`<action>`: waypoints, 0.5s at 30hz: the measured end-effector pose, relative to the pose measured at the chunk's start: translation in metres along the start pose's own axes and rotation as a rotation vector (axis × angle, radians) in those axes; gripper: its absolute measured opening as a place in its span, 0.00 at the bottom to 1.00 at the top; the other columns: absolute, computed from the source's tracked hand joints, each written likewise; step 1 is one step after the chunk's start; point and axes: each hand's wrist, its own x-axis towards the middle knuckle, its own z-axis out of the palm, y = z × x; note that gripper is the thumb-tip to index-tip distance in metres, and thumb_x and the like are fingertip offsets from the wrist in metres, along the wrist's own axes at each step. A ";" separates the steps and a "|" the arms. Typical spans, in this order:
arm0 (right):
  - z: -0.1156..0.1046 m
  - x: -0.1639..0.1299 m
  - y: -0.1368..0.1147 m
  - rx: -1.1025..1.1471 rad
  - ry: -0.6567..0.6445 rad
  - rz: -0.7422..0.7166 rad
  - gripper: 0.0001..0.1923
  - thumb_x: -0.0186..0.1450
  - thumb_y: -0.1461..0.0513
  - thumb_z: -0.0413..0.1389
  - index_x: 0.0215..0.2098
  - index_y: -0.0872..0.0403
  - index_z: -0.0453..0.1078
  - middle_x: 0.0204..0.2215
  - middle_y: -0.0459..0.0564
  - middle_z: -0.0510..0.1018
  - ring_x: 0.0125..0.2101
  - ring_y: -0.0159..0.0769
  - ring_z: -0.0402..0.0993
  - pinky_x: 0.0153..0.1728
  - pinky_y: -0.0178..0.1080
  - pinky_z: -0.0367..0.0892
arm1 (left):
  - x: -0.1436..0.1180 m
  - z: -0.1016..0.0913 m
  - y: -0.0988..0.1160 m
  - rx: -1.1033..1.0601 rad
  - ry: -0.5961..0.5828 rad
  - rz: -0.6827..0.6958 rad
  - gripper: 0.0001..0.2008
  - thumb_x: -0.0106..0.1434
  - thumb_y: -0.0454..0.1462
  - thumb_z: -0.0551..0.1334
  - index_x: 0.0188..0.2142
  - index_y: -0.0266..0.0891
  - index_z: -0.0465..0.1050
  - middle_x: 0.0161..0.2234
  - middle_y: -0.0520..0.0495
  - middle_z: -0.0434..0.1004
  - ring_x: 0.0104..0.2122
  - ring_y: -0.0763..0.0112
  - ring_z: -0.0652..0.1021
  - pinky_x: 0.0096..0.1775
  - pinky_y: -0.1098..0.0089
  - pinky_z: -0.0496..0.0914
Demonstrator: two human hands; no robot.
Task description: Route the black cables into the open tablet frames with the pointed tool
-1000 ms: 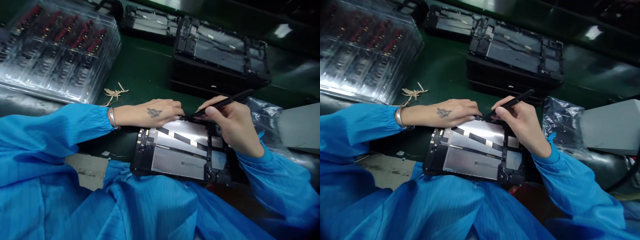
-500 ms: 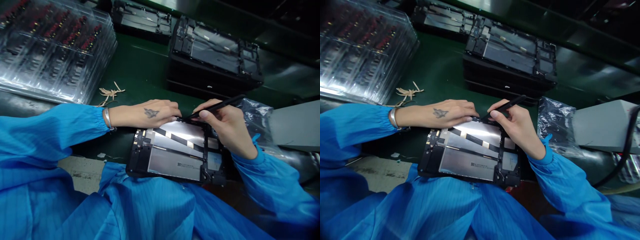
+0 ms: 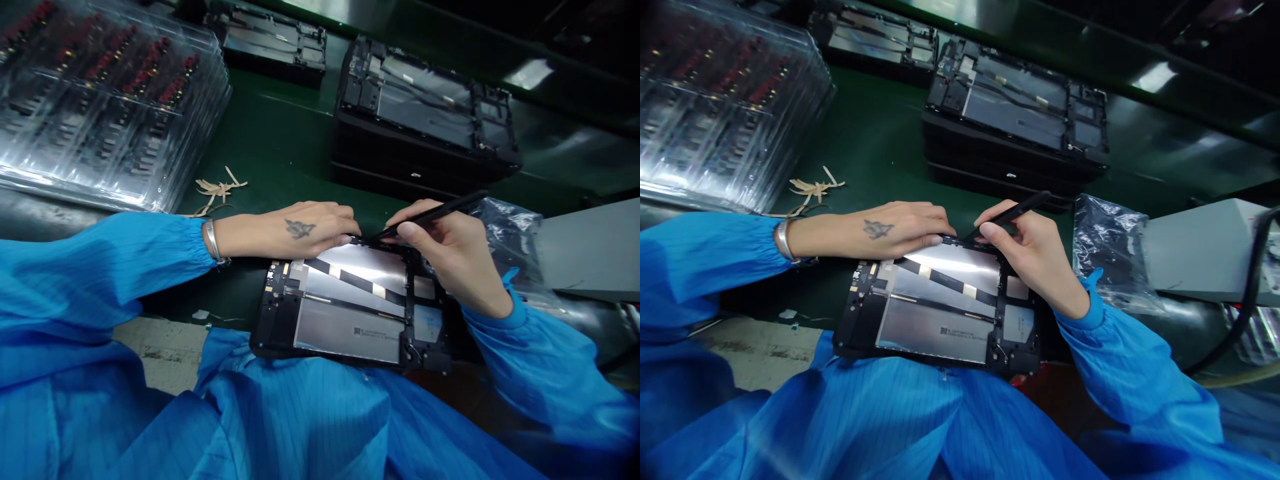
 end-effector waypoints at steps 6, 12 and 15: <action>-0.001 -0.001 -0.001 -0.051 -0.013 0.000 0.13 0.68 0.49 0.63 0.38 0.48 0.79 0.35 0.48 0.81 0.34 0.37 0.82 0.34 0.38 0.80 | 0.000 0.000 -0.001 0.006 0.005 0.003 0.18 0.78 0.38 0.49 0.58 0.35 0.71 0.50 0.40 0.75 0.49 0.62 0.75 0.50 0.68 0.68; 0.002 0.000 0.009 0.122 0.039 0.024 0.10 0.68 0.51 0.64 0.39 0.47 0.79 0.36 0.46 0.79 0.36 0.36 0.82 0.40 0.39 0.83 | -0.001 -0.001 0.002 0.008 0.005 0.005 0.18 0.78 0.38 0.48 0.58 0.36 0.71 0.50 0.39 0.75 0.49 0.62 0.76 0.50 0.67 0.68; 0.004 0.000 0.019 0.237 0.059 0.061 0.09 0.68 0.52 0.65 0.39 0.47 0.79 0.36 0.45 0.79 0.35 0.36 0.82 0.41 0.40 0.84 | -0.002 -0.004 0.001 0.003 -0.010 -0.003 0.18 0.77 0.36 0.48 0.58 0.35 0.71 0.51 0.39 0.75 0.49 0.62 0.76 0.50 0.67 0.69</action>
